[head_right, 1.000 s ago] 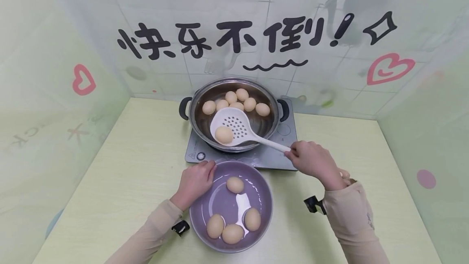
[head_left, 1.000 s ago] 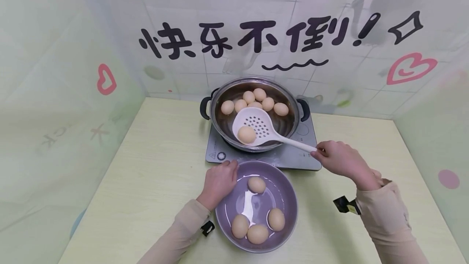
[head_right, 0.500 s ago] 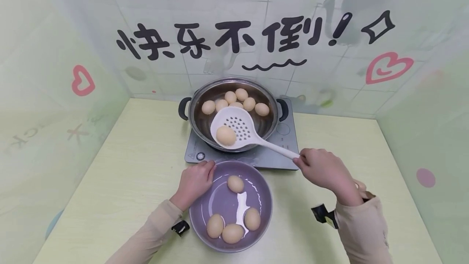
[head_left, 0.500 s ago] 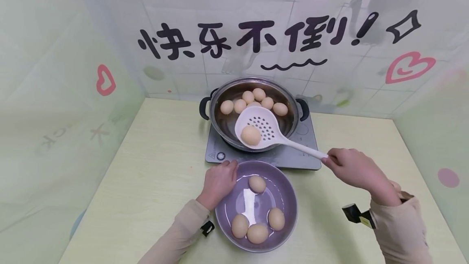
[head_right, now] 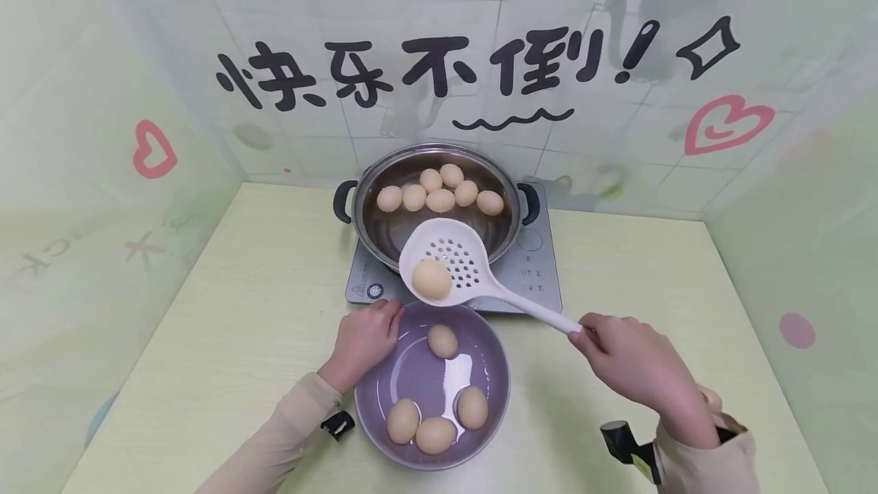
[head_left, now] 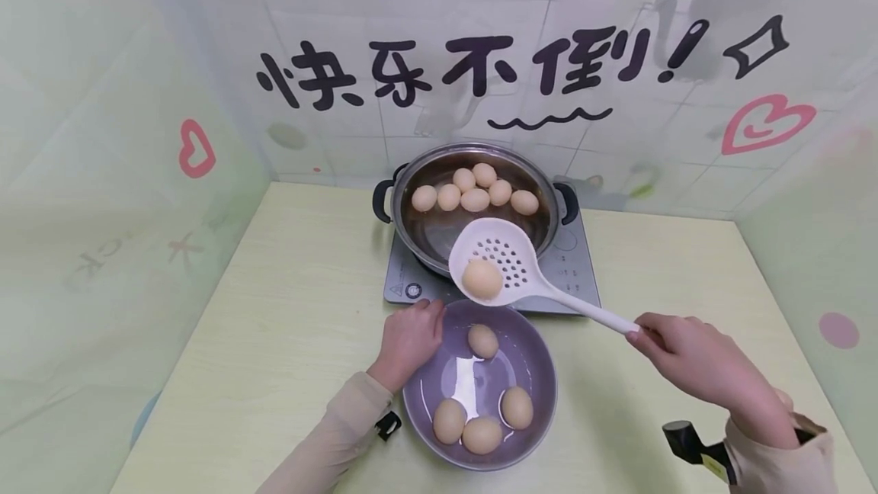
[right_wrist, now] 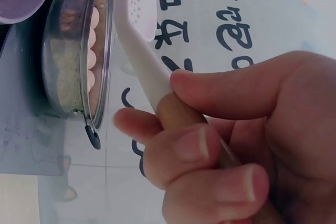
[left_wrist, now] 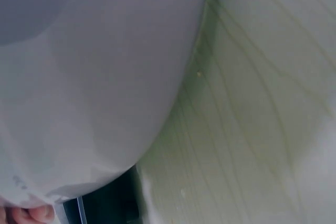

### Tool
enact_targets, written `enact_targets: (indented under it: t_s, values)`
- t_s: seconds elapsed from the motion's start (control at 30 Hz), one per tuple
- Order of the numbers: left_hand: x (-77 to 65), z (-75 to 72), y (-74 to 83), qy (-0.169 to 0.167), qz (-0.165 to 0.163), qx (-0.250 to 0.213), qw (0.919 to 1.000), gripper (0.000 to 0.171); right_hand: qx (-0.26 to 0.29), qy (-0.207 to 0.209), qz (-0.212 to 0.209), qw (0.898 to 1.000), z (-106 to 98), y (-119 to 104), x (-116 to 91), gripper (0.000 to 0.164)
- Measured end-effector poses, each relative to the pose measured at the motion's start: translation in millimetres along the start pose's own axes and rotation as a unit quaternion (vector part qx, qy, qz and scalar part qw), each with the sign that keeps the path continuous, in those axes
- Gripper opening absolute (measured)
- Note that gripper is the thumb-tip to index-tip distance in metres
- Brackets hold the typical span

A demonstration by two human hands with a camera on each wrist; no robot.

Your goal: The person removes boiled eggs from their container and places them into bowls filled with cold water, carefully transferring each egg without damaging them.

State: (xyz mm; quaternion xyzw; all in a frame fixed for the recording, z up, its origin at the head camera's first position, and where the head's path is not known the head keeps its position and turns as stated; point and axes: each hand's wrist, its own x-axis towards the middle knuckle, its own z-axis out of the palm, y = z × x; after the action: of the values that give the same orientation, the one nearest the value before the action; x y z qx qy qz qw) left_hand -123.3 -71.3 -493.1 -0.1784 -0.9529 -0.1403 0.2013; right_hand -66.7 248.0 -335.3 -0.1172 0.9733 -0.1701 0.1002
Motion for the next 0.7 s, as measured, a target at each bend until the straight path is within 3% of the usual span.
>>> enact_targets:
  t_s: [0.3, 0.7]
  values:
    - [0.7, -1.3, 0.7, -0.001, -0.002, -0.002, 1.0, 0.011, -0.002, -0.009, 0.006, 1.0, 15.7, 10.6, -26.4, 0.009]
    - [1.4, -1.0, 0.3, -0.007, -0.001, 0.005, 1.0, 0.011, 0.022, -0.042, 0.003, 0.999, 33.7, 15.1, -36.4, 0.007]
